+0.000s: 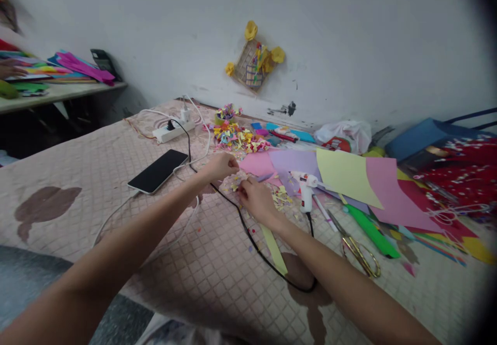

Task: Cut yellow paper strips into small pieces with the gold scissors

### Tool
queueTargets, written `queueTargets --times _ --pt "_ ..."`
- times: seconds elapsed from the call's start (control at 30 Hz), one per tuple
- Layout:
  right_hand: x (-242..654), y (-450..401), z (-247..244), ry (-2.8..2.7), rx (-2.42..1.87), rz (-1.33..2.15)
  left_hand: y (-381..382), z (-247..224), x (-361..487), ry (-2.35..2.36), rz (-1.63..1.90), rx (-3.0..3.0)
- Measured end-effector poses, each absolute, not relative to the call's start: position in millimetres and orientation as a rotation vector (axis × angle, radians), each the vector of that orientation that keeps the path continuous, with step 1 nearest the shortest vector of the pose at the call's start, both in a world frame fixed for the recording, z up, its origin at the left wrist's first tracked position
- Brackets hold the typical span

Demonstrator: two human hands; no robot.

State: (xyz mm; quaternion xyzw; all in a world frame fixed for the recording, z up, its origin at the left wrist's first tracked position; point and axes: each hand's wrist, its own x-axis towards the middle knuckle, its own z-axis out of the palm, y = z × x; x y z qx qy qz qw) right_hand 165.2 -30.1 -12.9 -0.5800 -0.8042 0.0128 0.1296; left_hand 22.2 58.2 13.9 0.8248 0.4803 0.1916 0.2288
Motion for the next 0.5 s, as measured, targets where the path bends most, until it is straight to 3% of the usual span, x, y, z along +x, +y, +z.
queueTargets --times 0.5 --pt "171 -36 -18 -2.338 -1.662 0.063 75 27 100 1.242 0.1 2.385"
